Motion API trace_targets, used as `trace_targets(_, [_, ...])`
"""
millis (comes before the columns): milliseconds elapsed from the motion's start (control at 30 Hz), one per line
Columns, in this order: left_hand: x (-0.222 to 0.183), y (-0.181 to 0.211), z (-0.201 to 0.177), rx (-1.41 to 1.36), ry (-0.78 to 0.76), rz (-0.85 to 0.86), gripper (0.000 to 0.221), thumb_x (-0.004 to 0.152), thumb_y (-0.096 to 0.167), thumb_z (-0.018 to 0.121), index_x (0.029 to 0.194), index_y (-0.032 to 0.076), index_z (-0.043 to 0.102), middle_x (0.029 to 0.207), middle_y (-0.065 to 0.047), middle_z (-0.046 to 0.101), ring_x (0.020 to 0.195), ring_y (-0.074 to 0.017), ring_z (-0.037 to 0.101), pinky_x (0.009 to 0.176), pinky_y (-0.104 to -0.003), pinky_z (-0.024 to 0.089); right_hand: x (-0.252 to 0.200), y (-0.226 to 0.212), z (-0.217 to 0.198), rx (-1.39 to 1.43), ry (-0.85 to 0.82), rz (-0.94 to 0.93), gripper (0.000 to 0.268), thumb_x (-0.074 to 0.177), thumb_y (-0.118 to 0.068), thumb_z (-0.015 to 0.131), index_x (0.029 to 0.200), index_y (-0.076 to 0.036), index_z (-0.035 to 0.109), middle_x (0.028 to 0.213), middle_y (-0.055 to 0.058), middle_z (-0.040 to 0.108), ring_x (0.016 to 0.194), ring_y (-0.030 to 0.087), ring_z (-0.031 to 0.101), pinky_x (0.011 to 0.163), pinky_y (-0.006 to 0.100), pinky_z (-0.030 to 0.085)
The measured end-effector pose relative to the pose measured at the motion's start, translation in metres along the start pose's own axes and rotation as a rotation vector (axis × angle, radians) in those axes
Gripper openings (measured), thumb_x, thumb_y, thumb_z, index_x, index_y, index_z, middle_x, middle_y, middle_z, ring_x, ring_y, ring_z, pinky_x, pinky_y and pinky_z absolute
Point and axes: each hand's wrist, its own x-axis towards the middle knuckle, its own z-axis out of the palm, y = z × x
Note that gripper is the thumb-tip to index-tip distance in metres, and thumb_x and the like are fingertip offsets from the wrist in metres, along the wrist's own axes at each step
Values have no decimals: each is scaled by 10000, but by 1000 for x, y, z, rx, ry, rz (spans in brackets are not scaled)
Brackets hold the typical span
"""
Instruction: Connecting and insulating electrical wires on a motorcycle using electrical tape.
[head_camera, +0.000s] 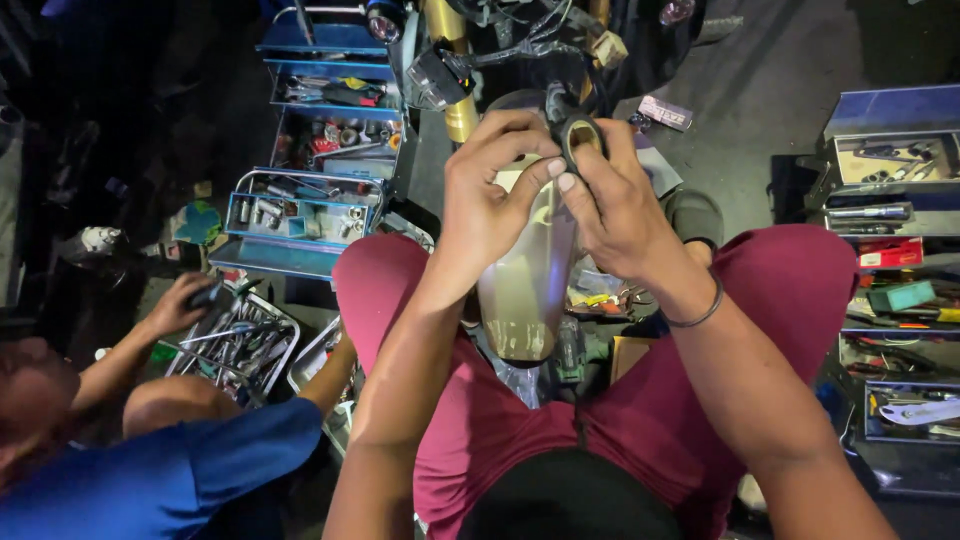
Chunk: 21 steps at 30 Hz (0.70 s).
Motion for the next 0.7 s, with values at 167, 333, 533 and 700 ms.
trace_targets(167, [-4, 3, 4, 29, 14, 85, 33, 1048, -4, 772, 1065, 25, 769, 1131, -147, 706, 994, -362, 739, 919, -478, 642, 6, -14, -5, 22, -12, 22, 203, 1210, -133, 521, 1106, 26, 593, 1297, 282, 513, 1214, 577, 582, 1026, 594, 493])
trace_targets(333, [-9, -3, 5, -29, 113, 70, 156, 1066, 107, 807, 1208, 105, 744, 1168, -65, 717, 1004, -261, 724, 917, -405, 623, 7, -2, 1, 132, -25, 13, 223, 1212, -172, 518, 1097, -11, 621, 1314, 264, 546, 1272, 552, 597, 1081, 578, 483])
trace_targets(533, [-9, 3, -4, -35, 45, 88, 156, 1061, 64, 807, 1211, 78, 768, 1190, -92, 695, 957, -238, 652, 891, -379, 623, 7, -11, 2, 103, -16, 2, 198, 1211, -153, 536, 1111, 6, 598, 1335, 285, 534, 1264, 556, 612, 1060, 593, 500])
trace_targets(700, [-6, 13, -6, -5, 9, 112, 73, 1061, -7, 765, 1113, 45, 772, 1169, -142, 678, 933, -312, 670, 855, -433, 622, 6, -17, 1, 60, -1, 0, 173, 1203, -118, 542, 1137, 29, 605, 1338, 300, 532, 1249, 585, 612, 1018, 632, 518])
